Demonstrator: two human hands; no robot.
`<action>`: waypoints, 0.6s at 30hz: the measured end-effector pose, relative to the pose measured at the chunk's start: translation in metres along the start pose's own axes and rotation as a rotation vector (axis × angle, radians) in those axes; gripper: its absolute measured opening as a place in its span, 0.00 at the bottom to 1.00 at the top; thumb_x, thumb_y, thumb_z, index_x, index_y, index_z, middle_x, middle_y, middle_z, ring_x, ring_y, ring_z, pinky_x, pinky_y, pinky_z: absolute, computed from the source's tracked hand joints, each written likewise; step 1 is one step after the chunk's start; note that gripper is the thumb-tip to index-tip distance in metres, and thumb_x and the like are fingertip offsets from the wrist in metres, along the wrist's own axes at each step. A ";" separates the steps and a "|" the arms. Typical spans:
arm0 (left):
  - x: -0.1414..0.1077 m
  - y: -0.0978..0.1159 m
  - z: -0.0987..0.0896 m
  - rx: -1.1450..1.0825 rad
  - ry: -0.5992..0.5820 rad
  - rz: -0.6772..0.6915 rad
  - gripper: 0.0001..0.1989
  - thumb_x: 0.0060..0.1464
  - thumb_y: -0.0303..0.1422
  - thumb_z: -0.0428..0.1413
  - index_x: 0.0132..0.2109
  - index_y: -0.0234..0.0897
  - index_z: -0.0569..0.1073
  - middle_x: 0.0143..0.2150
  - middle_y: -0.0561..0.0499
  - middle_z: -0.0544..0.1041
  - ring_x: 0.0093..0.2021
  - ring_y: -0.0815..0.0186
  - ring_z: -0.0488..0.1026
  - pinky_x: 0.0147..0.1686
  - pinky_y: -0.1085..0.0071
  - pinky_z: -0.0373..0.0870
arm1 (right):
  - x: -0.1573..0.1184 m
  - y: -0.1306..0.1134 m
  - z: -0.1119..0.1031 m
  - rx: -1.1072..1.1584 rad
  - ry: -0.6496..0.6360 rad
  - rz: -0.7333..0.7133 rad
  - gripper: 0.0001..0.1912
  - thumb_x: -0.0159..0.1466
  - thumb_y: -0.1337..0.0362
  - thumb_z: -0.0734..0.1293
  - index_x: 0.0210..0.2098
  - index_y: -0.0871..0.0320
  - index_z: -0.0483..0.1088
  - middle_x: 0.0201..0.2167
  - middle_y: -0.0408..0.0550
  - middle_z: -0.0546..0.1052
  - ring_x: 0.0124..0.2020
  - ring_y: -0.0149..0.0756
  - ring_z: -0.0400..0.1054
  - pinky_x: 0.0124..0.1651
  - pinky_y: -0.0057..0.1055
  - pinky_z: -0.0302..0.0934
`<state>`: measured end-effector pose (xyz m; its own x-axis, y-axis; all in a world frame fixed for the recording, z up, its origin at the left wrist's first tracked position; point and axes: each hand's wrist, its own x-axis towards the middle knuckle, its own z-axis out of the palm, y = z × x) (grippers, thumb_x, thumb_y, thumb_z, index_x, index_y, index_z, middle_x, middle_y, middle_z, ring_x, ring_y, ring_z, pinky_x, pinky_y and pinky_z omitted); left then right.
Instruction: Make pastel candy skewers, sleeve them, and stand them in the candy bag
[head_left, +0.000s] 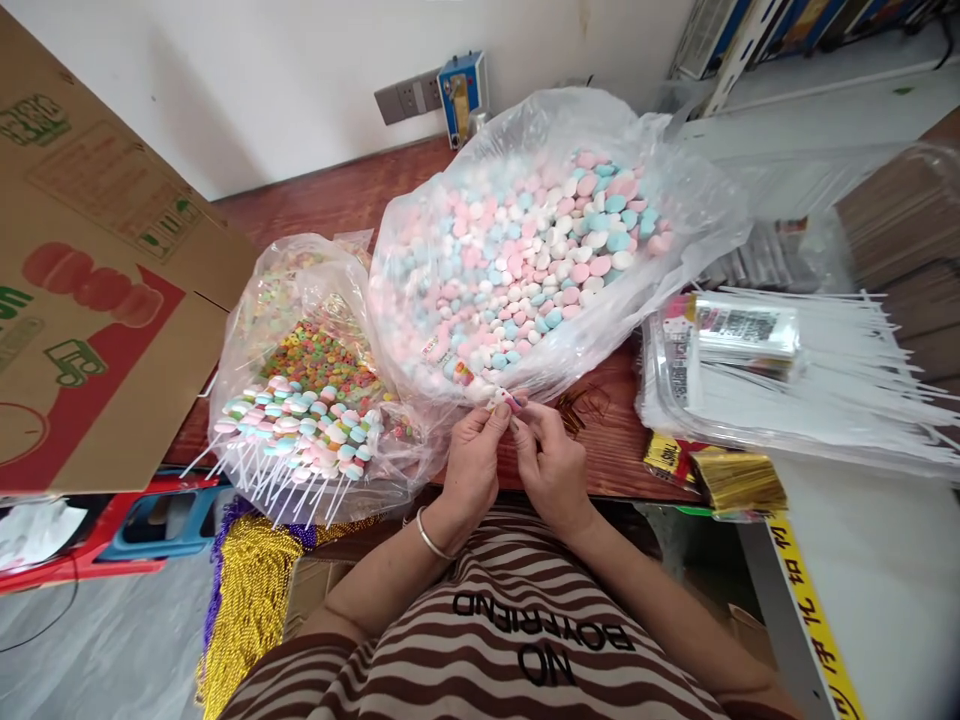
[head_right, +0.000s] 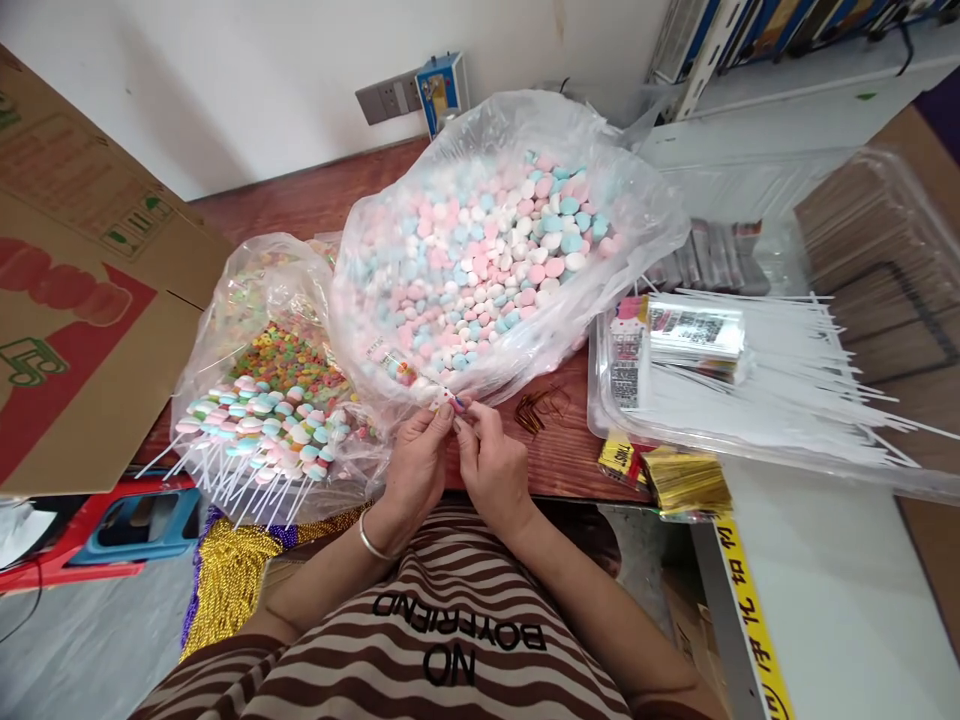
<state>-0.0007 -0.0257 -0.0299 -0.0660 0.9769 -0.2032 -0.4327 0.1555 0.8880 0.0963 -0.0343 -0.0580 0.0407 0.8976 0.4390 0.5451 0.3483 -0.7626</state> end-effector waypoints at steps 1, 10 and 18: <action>0.000 0.000 0.000 -0.005 0.003 -0.021 0.14 0.55 0.42 0.65 0.42 0.37 0.85 0.44 0.45 0.85 0.51 0.57 0.80 0.55 0.62 0.72 | 0.000 0.003 0.000 -0.128 0.033 -0.061 0.19 0.76 0.59 0.58 0.59 0.63 0.68 0.34 0.52 0.82 0.27 0.36 0.73 0.31 0.29 0.62; -0.004 0.033 -0.007 0.056 -0.131 -0.127 0.18 0.53 0.45 0.66 0.44 0.37 0.85 0.45 0.45 0.85 0.55 0.54 0.77 0.58 0.59 0.70 | 0.004 0.018 -0.011 -0.353 0.084 -0.553 0.35 0.72 0.75 0.57 0.76 0.67 0.42 0.25 0.46 0.78 0.21 0.33 0.65 0.29 0.35 0.59; 0.004 0.026 -0.018 -0.123 -0.036 -0.196 0.19 0.37 0.40 0.75 0.36 0.34 0.85 0.38 0.45 0.85 0.43 0.62 0.80 0.52 0.66 0.73 | -0.006 0.006 -0.009 0.068 -0.032 -0.332 0.22 0.74 0.67 0.57 0.65 0.59 0.65 0.40 0.54 0.83 0.29 0.34 0.74 0.33 0.32 0.67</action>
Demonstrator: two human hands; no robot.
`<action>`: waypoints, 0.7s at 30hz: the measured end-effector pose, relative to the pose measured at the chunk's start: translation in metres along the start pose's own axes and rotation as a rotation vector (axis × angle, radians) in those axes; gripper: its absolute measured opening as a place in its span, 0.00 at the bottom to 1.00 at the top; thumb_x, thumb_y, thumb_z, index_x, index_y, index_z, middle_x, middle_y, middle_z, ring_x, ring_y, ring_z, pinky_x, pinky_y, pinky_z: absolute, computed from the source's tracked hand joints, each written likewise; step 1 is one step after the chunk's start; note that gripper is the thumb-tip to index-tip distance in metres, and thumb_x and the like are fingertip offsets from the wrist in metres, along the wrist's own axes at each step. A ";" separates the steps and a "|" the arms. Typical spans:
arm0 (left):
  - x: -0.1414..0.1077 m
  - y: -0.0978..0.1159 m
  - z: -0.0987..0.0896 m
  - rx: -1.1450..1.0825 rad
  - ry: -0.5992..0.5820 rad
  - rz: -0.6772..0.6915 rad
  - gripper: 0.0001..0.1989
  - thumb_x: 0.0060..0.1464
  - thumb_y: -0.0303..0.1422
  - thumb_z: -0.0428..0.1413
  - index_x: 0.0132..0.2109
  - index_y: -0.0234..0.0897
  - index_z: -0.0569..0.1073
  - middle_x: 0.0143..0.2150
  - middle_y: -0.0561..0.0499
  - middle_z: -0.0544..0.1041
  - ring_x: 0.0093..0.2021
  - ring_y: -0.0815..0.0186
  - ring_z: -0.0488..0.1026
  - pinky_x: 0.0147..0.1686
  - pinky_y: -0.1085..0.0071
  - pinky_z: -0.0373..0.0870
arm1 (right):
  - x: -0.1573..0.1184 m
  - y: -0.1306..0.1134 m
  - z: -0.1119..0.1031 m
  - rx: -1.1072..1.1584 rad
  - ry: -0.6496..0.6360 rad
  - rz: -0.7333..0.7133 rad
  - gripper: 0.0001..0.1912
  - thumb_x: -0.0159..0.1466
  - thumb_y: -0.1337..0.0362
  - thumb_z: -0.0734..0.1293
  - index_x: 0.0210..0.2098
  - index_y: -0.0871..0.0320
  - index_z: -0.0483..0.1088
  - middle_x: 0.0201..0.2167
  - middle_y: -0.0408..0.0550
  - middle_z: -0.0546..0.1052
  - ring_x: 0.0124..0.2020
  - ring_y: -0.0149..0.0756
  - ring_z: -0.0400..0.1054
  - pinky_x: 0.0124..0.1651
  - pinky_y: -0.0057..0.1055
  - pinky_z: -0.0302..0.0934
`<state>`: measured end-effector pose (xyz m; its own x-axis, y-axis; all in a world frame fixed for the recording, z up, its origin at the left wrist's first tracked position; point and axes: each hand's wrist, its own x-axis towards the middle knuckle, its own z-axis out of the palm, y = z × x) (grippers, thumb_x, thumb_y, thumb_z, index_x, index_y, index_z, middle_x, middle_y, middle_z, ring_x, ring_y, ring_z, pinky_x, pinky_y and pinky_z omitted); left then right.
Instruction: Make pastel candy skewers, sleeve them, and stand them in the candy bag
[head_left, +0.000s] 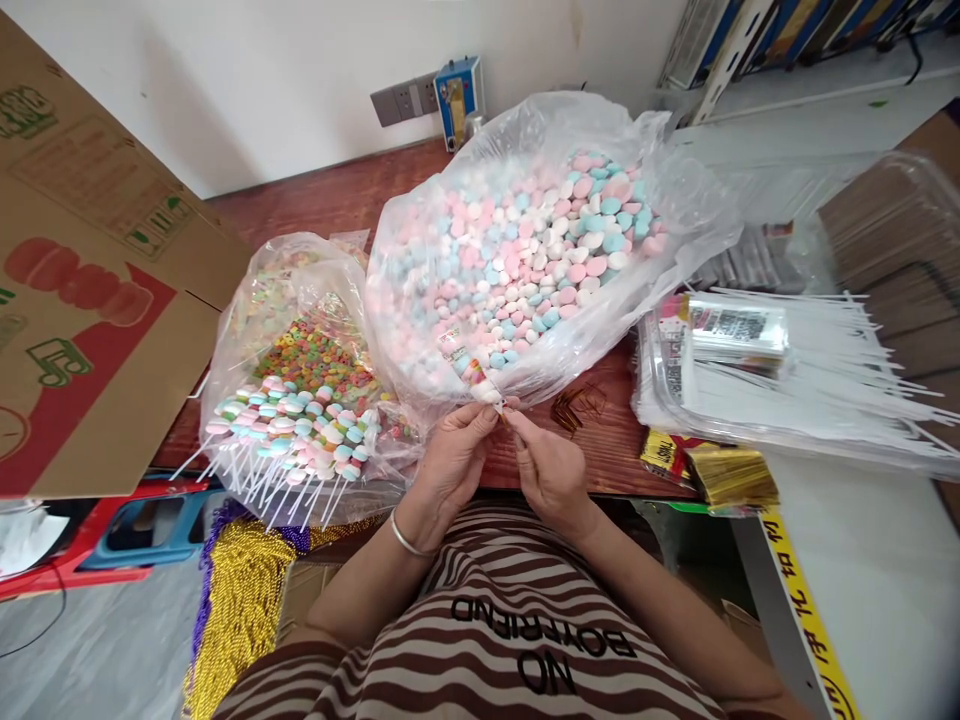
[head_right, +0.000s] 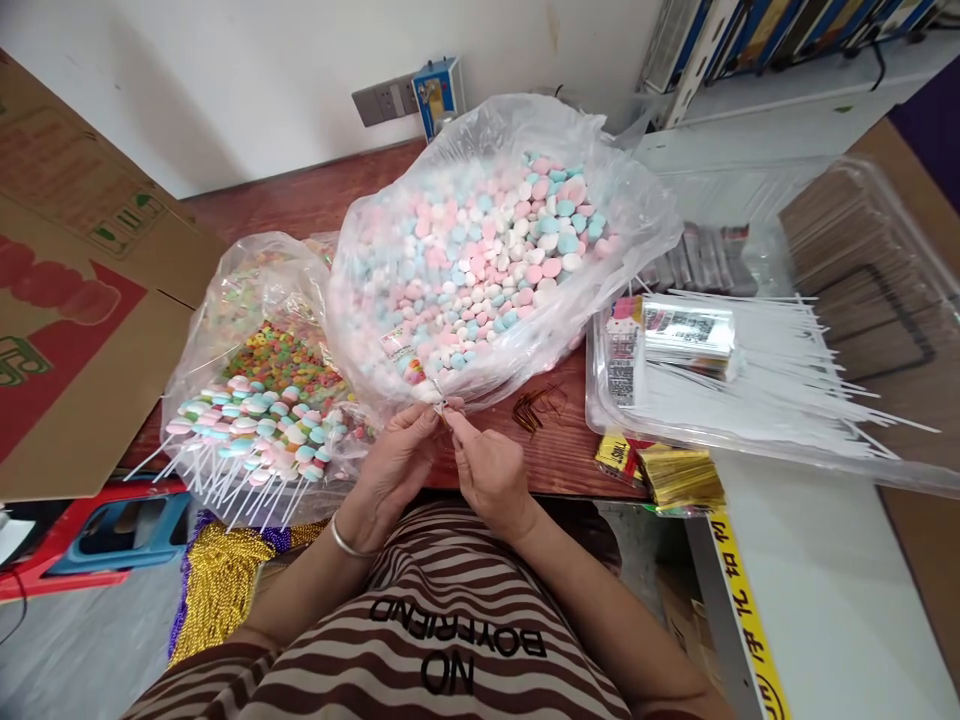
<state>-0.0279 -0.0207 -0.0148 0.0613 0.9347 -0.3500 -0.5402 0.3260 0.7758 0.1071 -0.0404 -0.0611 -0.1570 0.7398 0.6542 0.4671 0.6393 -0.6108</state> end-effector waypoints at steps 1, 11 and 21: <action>0.003 -0.004 -0.003 -0.030 0.001 -0.006 0.20 0.35 0.40 0.76 0.35 0.35 0.84 0.37 0.46 0.85 0.41 0.63 0.80 0.51 0.67 0.74 | 0.000 -0.005 0.000 0.150 -0.036 0.154 0.19 0.75 0.64 0.57 0.61 0.58 0.69 0.36 0.51 0.82 0.28 0.33 0.73 0.32 0.32 0.67; 0.014 -0.005 -0.031 0.140 -0.277 -0.060 0.18 0.31 0.45 0.75 0.23 0.40 0.78 0.42 0.43 0.83 0.52 0.47 0.78 0.49 0.51 0.77 | 0.011 -0.030 0.008 1.628 -0.270 1.041 0.16 0.63 0.51 0.73 0.39 0.56 0.70 0.10 0.24 0.56 0.07 0.19 0.39 0.17 0.23 0.60; 0.007 0.011 -0.045 0.196 -0.181 0.184 0.14 0.47 0.41 0.71 0.28 0.38 0.76 0.28 0.54 0.75 0.32 0.66 0.76 0.48 0.57 0.78 | -0.011 0.020 -0.021 0.264 -0.166 0.718 0.14 0.72 0.55 0.61 0.40 0.57 0.73 0.36 0.49 0.79 0.35 0.36 0.74 0.41 0.33 0.67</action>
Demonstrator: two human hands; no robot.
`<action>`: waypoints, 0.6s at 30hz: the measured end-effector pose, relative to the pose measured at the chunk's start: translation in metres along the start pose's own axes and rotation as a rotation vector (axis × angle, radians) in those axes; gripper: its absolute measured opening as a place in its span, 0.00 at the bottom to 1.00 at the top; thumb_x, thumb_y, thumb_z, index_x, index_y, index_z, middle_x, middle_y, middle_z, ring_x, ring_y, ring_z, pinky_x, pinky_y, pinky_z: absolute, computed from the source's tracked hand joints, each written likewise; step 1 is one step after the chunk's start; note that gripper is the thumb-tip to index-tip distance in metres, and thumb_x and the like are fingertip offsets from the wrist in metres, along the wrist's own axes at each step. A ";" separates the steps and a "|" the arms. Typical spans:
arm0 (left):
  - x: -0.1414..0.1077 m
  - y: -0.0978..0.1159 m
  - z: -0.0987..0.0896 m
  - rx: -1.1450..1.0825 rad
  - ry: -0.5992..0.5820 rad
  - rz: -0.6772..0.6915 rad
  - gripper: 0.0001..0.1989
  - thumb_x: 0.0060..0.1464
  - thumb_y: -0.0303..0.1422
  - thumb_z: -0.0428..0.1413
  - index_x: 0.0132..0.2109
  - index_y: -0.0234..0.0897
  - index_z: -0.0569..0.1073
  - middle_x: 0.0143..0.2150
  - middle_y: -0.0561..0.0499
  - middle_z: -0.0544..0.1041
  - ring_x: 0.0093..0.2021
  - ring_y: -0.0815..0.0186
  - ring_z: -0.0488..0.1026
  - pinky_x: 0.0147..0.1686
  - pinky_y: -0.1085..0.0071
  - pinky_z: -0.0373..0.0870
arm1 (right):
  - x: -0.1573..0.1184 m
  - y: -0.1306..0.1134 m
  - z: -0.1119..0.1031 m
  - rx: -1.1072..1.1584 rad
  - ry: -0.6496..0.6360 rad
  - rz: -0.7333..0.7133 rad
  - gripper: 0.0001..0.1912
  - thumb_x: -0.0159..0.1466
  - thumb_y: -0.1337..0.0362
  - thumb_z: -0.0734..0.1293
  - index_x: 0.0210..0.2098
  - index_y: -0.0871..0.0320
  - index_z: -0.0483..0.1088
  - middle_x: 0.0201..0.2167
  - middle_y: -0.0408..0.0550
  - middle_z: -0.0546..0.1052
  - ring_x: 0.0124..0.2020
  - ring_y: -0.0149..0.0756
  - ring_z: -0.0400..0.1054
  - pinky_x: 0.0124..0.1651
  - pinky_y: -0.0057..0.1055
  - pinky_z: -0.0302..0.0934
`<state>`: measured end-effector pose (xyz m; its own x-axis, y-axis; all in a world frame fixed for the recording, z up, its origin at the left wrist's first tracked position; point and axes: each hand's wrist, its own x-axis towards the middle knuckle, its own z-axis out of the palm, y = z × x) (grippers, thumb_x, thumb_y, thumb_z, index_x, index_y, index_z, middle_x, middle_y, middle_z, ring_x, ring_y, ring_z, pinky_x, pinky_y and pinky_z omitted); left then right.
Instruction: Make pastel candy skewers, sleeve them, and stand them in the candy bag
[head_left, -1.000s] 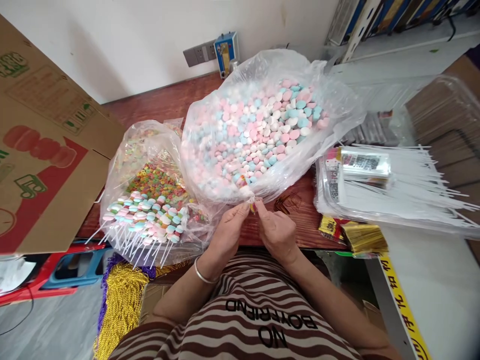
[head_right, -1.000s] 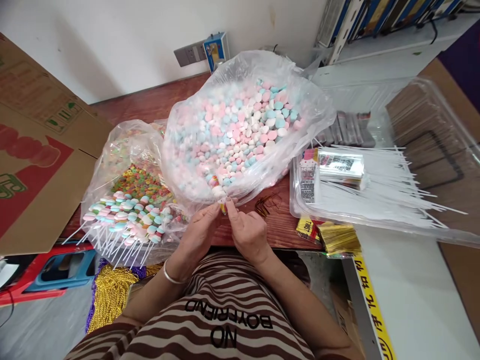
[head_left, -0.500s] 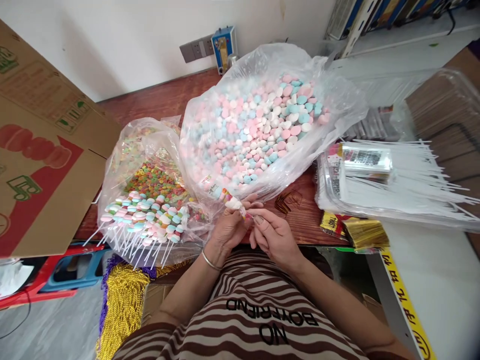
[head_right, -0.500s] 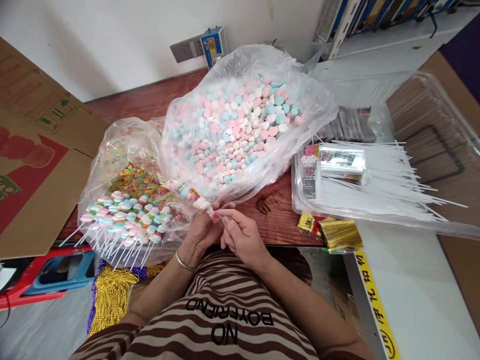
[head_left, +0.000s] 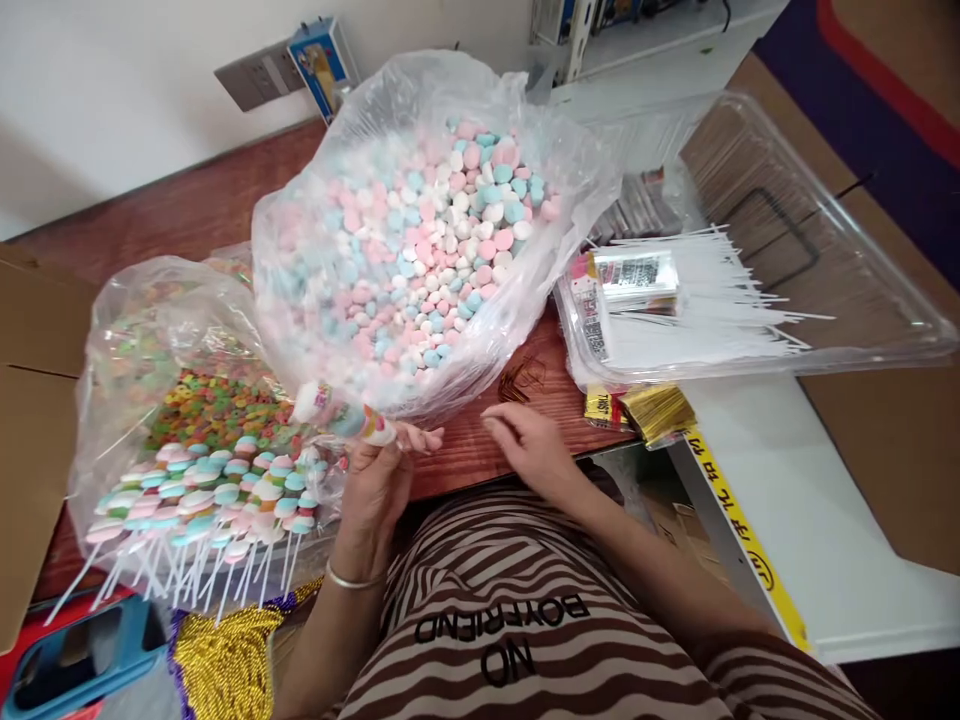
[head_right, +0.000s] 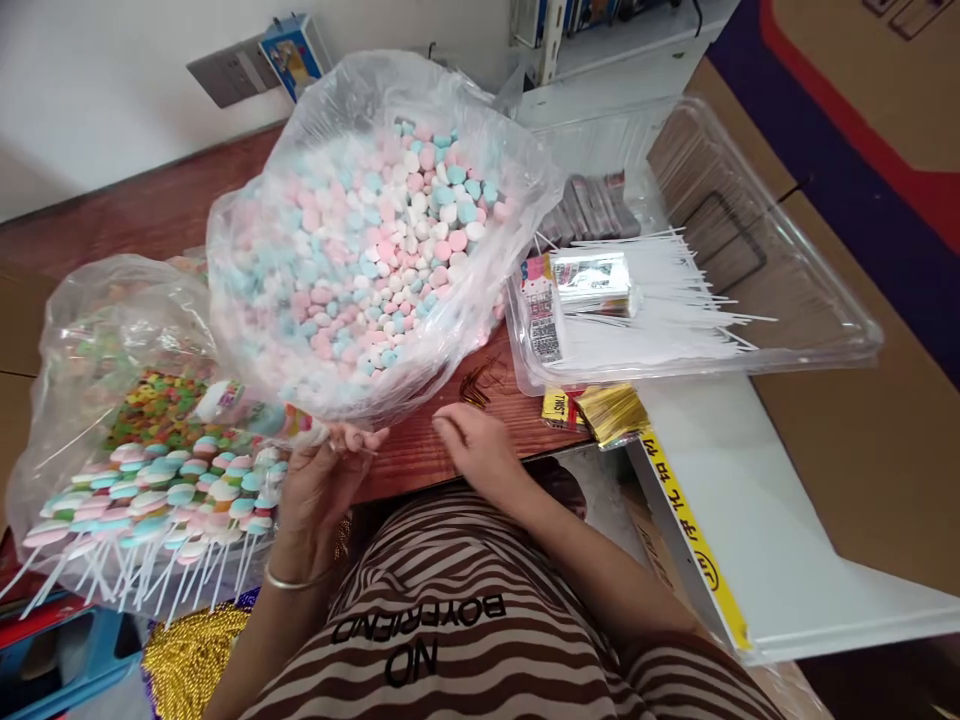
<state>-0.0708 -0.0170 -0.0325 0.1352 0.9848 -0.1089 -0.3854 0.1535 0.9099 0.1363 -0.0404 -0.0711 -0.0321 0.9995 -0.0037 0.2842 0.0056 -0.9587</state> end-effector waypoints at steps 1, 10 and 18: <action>-0.001 0.002 -0.003 0.011 0.033 0.012 0.13 0.48 0.40 0.71 0.29 0.38 0.77 0.28 0.54 0.75 0.30 0.68 0.75 0.46 0.59 0.79 | 0.001 0.009 -0.010 -0.217 0.141 -0.016 0.12 0.72 0.59 0.61 0.41 0.58 0.73 0.40 0.52 0.79 0.41 0.39 0.74 0.45 0.35 0.66; -0.007 -0.008 -0.003 0.190 0.208 0.048 0.15 0.53 0.43 0.67 0.30 0.38 0.74 0.23 0.57 0.68 0.26 0.72 0.64 0.30 0.74 0.65 | 0.004 0.037 -0.028 -1.040 0.231 0.224 0.09 0.71 0.64 0.60 0.43 0.60 0.71 0.42 0.58 0.77 0.33 0.41 0.70 0.29 0.32 0.54; -0.017 0.002 -0.003 0.772 0.119 0.085 0.13 0.65 0.40 0.56 0.35 0.38 0.74 0.28 0.55 0.67 0.30 0.67 0.62 0.33 0.72 0.58 | 0.011 0.041 -0.022 -1.120 0.237 0.237 0.14 0.73 0.67 0.55 0.39 0.63 0.71 0.38 0.58 0.75 0.26 0.36 0.67 0.25 0.31 0.48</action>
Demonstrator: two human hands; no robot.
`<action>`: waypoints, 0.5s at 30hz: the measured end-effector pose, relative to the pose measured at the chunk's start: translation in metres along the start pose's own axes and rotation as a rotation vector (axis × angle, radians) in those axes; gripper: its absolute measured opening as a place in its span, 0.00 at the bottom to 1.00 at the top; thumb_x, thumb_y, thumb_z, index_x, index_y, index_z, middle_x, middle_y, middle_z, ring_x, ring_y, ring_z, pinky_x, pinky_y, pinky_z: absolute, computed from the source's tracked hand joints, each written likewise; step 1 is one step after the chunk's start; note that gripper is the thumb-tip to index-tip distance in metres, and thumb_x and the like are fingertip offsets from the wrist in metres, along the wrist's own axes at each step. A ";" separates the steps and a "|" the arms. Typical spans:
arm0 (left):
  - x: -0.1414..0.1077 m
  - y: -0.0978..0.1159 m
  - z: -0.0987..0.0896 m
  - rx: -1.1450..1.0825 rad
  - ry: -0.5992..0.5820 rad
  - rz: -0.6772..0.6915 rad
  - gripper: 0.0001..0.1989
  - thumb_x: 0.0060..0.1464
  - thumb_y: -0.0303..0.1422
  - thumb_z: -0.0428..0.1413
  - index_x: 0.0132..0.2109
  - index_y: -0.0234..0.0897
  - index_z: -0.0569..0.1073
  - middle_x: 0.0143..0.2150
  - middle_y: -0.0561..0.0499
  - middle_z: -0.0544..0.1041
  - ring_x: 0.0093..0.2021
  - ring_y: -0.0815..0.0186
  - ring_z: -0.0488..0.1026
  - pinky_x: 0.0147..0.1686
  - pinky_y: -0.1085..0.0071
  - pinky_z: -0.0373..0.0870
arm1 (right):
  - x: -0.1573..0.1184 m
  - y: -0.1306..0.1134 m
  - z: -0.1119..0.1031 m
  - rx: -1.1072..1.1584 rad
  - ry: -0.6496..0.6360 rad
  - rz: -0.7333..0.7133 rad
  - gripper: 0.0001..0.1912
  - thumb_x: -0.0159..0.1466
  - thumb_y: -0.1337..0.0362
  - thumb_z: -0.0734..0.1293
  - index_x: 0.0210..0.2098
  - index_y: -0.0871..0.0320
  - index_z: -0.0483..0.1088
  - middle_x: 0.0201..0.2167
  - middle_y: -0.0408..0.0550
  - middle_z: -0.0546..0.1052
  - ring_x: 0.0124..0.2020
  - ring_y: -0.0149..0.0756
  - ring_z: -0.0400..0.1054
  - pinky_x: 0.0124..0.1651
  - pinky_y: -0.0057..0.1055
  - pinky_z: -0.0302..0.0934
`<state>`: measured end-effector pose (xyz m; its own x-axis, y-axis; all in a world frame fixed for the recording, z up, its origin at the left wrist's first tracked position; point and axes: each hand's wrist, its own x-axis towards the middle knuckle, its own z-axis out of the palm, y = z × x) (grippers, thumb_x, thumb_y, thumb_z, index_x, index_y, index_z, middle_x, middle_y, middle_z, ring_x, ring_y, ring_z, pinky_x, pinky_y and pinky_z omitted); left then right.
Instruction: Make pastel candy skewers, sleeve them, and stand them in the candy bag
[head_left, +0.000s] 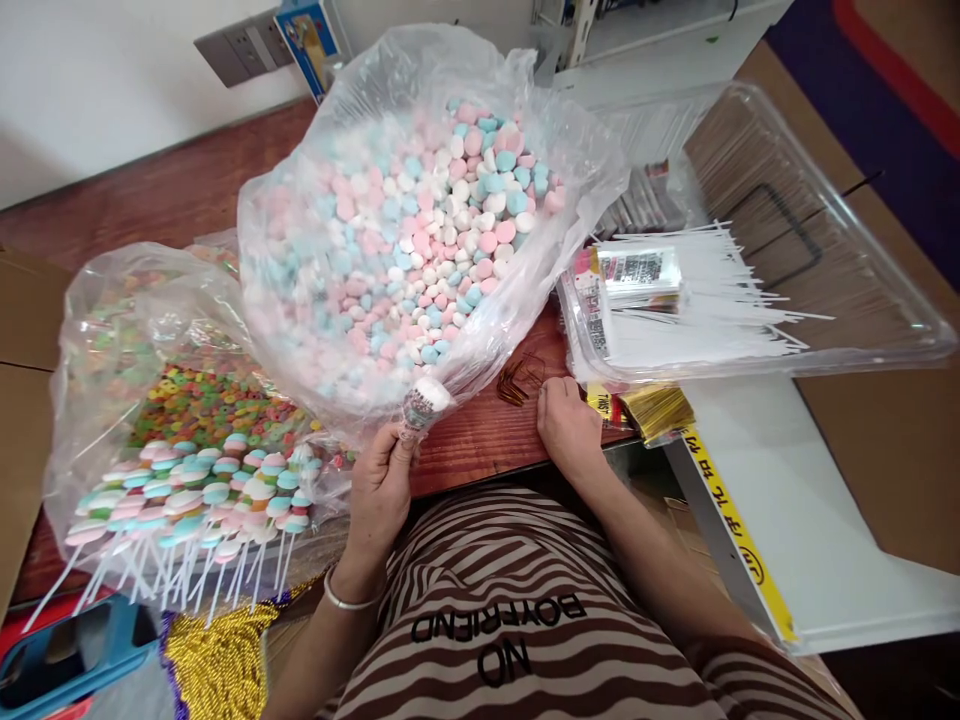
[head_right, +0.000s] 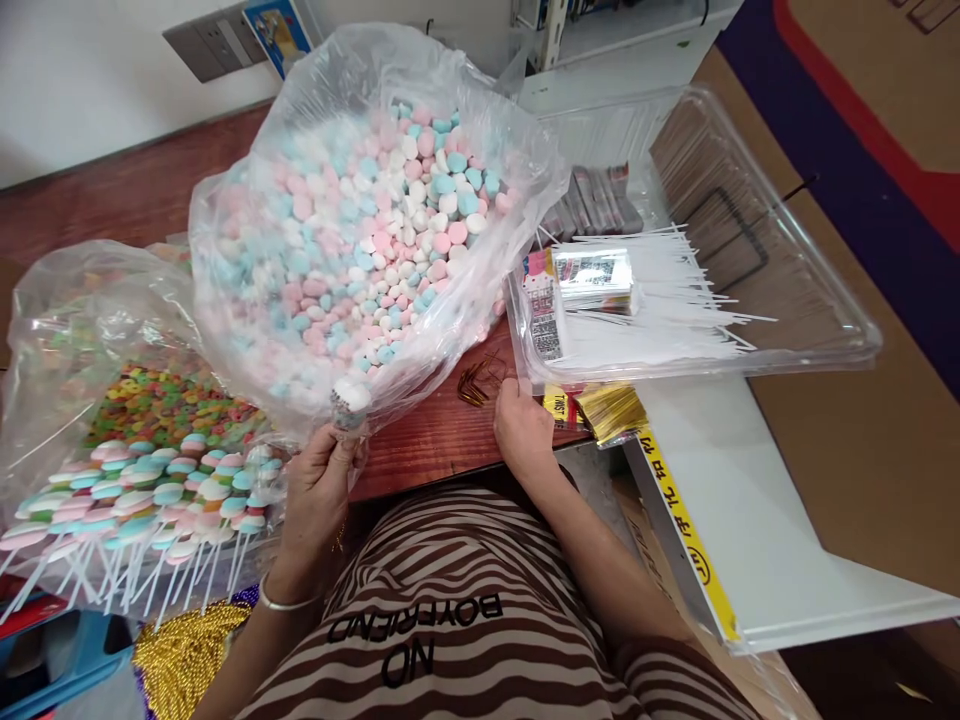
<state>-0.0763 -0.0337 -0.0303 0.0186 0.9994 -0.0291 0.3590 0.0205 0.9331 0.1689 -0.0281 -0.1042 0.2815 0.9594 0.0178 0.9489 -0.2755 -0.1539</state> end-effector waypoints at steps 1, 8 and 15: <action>0.000 0.001 0.000 0.036 -0.003 0.018 0.12 0.66 0.40 0.55 0.36 0.39 0.74 0.29 0.54 0.67 0.31 0.67 0.63 0.33 0.72 0.59 | 0.000 0.000 0.000 0.028 0.005 0.003 0.14 0.73 0.66 0.55 0.40 0.63 0.70 0.39 0.59 0.75 0.26 0.37 0.67 0.25 0.31 0.48; 0.007 0.003 0.002 0.424 -0.022 0.282 0.09 0.66 0.29 0.50 0.40 0.39 0.74 0.33 0.51 0.72 0.35 0.64 0.68 0.37 0.69 0.63 | -0.007 0.006 0.000 0.436 0.166 -0.048 0.08 0.71 0.65 0.57 0.41 0.58 0.67 0.40 0.55 0.75 0.35 0.41 0.70 0.33 0.33 0.60; 0.010 -0.004 0.020 0.802 -0.113 0.454 0.16 0.58 0.17 0.47 0.42 0.38 0.75 0.37 0.46 0.74 0.39 0.58 0.71 0.39 0.65 0.68 | -0.031 -0.032 -0.040 0.972 0.193 -0.121 0.07 0.70 0.60 0.62 0.36 0.54 0.66 0.29 0.43 0.74 0.25 0.32 0.66 0.30 0.29 0.61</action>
<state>-0.0588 -0.0248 -0.0412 0.3911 0.8973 0.2046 0.8322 -0.4397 0.3378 0.1358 -0.0513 -0.0603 0.2908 0.9277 0.2340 0.4676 0.0756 -0.8807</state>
